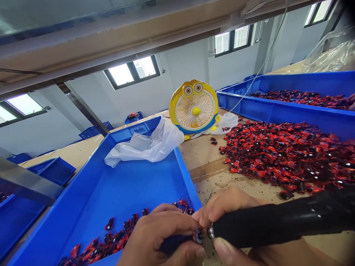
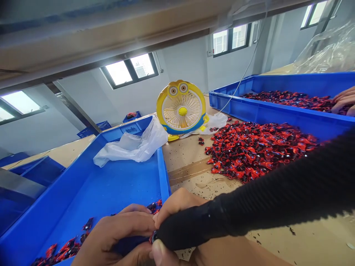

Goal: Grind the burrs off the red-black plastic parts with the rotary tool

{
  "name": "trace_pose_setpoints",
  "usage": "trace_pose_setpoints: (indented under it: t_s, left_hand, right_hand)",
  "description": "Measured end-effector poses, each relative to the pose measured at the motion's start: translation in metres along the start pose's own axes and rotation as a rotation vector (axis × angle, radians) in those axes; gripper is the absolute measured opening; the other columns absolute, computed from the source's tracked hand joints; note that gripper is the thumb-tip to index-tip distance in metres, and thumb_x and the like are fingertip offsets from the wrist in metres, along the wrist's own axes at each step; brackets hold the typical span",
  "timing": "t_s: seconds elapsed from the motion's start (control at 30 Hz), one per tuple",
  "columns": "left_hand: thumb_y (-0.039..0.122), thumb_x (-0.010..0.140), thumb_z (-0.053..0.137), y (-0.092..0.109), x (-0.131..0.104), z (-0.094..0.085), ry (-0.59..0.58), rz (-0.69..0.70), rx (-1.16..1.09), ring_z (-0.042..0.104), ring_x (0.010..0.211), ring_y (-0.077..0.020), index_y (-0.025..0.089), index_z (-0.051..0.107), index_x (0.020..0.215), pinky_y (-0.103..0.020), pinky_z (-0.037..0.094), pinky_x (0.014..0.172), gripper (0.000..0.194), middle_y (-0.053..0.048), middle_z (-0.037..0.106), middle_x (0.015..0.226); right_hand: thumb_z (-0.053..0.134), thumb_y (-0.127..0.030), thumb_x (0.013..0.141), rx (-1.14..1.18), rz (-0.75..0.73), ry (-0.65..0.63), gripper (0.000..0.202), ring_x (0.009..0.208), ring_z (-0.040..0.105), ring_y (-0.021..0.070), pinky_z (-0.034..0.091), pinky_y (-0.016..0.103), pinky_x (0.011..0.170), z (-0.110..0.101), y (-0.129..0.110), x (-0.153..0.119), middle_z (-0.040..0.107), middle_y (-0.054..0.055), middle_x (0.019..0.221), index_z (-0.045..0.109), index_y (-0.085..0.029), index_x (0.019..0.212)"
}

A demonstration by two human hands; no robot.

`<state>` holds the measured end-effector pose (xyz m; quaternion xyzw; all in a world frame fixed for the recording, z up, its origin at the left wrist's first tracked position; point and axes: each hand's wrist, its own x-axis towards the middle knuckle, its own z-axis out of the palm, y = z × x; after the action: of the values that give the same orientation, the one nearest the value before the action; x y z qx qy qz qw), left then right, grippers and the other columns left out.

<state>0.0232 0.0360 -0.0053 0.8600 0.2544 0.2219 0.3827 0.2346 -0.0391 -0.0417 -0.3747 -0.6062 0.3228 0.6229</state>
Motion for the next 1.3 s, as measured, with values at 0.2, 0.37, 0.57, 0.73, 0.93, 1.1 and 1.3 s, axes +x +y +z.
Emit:
trace_pose_setpoints:
  t_s: [0.2,0.37,0.57,0.73,0.93,1.1,1.3]
  left_hand:
    - [0.016,0.092,0.084,-0.001,-0.002,0.001,0.015,-0.026,0.023,0.078,0.085,-0.0158,0.025,0.085,0.103,-0.018,0.059,0.078,0.014,0.002,0.087,0.096]
    - [0.007,0.089,0.081,0.002,-0.001,0.003,0.072,0.003,0.02,0.08,0.087,-0.0141,0.025,0.085,0.104,-0.018,0.06,0.082,0.024,0.003,0.089,0.098]
    - [0.0,0.082,0.082,0.007,0.003,0.004,0.14,0.048,0.028,0.081,0.081,-0.0134,0.023,0.087,0.099,-0.016,0.06,0.074,0.029,0.002,0.09,0.094]
    - [0.005,0.084,0.084,0.005,0.002,0.004,0.119,0.039,0.023,0.081,0.082,-0.0164,0.023,0.086,0.097,-0.02,0.062,0.078,0.022,0.001,0.089,0.092]
    - [0.009,0.087,0.087,0.002,0.002,0.003,0.096,0.091,0.027,0.082,0.086,-0.016,0.022,0.084,0.1,-0.019,0.061,0.081,0.018,0.001,0.089,0.094]
    - [0.003,0.086,0.085,0.002,0.003,0.003,0.1,0.12,0.024,0.082,0.09,-0.0128,0.025,0.082,0.109,-0.015,0.06,0.083,0.032,0.004,0.088,0.099]
    - [0.008,0.086,0.089,0.002,0.0,0.003,0.095,0.146,0.046,0.083,0.091,-0.0132,0.027,0.082,0.11,-0.016,0.06,0.087,0.031,0.006,0.088,0.098]
  right_hand:
    - [0.071,-0.014,0.088,-0.105,-0.013,0.053,0.037,0.093,0.08,0.0227,0.064,0.033,0.087,0.006,0.002,-0.004,0.078,-0.001,0.099,0.065,-0.037,0.117]
    - [0.065,-0.024,0.095,-0.132,0.032,0.002,0.028,0.092,0.077,0.0223,0.065,0.038,0.083,0.001,0.001,-0.004,0.077,-0.002,0.101,0.062,-0.039,0.118]
    - [0.069,-0.025,0.098,-0.278,0.045,-0.177,0.024,0.088,0.078,0.0245,0.067,0.043,0.08,-0.017,-0.007,0.001,0.077,0.0,0.102,0.062,-0.037,0.118]
    - [0.066,-0.026,0.1,-0.217,0.078,-0.161,0.021,0.091,0.078,0.0242,0.069,0.042,0.081,-0.014,-0.007,0.003,0.076,0.001,0.103,0.062,-0.035,0.118]
    - [0.064,-0.021,0.102,-0.115,0.013,-0.072,0.022,0.095,0.079,0.0209,0.067,0.033,0.083,-0.01,-0.011,0.005,0.075,-0.003,0.099,0.06,-0.038,0.116]
    - [0.062,-0.018,0.102,-0.088,0.002,-0.075,0.025,0.091,0.079,0.017,0.064,0.026,0.076,-0.015,-0.016,0.008,0.076,-0.005,0.098,0.061,-0.038,0.116]
    - [0.066,-0.02,0.098,-0.056,-0.015,0.01,0.027,0.09,0.08,0.0185,0.063,0.026,0.074,-0.009,-0.016,0.007,0.078,-0.005,0.1,0.061,-0.04,0.116]
